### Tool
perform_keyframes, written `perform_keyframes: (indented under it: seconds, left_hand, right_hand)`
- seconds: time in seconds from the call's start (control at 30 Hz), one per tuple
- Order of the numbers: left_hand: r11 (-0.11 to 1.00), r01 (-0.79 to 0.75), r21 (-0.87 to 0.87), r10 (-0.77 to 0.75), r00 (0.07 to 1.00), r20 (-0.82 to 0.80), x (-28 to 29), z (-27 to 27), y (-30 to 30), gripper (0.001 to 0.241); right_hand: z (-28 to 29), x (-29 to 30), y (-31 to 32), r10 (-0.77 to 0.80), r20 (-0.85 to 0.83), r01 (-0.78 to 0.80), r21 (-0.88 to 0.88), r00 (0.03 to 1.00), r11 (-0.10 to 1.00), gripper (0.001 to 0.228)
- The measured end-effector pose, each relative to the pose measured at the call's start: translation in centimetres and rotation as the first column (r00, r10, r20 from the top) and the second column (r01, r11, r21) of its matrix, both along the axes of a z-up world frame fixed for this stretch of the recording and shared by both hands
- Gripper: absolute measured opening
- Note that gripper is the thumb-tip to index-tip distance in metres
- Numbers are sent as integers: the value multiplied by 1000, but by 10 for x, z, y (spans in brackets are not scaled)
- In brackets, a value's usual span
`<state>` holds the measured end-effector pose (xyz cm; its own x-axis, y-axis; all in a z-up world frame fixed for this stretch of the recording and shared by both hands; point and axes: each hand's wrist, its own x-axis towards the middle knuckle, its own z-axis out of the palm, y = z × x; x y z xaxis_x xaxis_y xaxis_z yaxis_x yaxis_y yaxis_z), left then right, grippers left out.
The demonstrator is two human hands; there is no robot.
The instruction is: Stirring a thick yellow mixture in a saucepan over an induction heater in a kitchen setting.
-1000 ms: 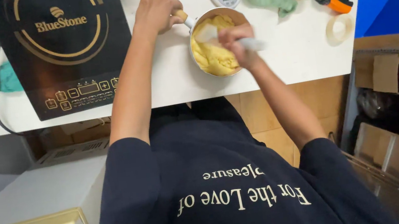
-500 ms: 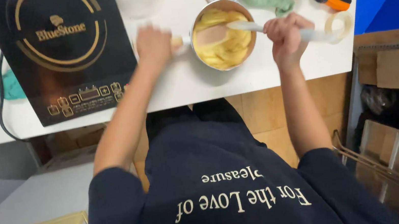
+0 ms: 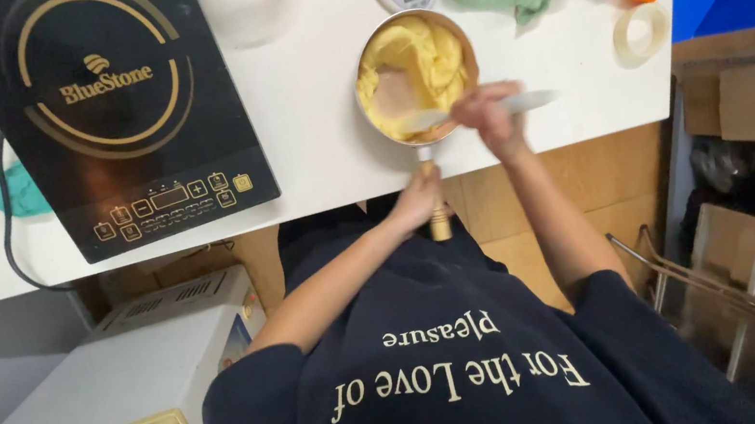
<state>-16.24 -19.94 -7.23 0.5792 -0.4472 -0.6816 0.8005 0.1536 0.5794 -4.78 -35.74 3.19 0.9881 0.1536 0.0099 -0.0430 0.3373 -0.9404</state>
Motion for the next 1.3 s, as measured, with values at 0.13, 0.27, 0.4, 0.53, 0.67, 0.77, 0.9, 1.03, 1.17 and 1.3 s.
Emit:
perform_keyframes:
  seconds: [0.13,0.27,0.4,0.53,0.67,0.77,0.9,1.03,1.17,1.3]
  left_hand:
    - [988,62,-144,-95,968,-233,22,34,-37,41]
    - [972,198,-124,-203,979,-33,31,28,-47,40]
    - [965,87,-245,-23,967,254,-13,-122,-107,45]
    - [994,112,-7,-112,986,-122,17,-13,-82,46]
    - [995,63,-76,-65,998,-26,18,-10,-79,40]
    - [999,34,-20,-29,972,231,13,-2,-60,38]
    - [988,-156,-24,85,401,912,-7,-128,-112,39]
    - [994,25,-104,-30,998,-51,24,0,-77,28]
    - [993,100,-57,-93,989,117,22,-9,-75,32]
    - [987,149,-52,-139,977,161,33,-4,-67,34]
  right_hand:
    - [52,12,29,-85,200,98,-58,976,993,32]
    - [-15,-6,51,-114,341,287,-514,933,808,23]
    - [-11,-28,41,-83,31,88,-418,996,904,34]
    - [31,-15,23,-135,-81,97,-359,988,928,34]
    - [36,10,44,-209,183,238,-150,961,960,33]
    - [-30,-18,46,-131,324,300,-553,937,778,28]
    - [-28,-36,38,18,305,150,-518,952,842,27]
    - [24,-5,41,-201,58,208,-150,978,967,30]
    - [-2,13,59,-273,206,303,-136,940,943,32]
    - [-36,-17,54,-155,257,266,-484,954,834,35]
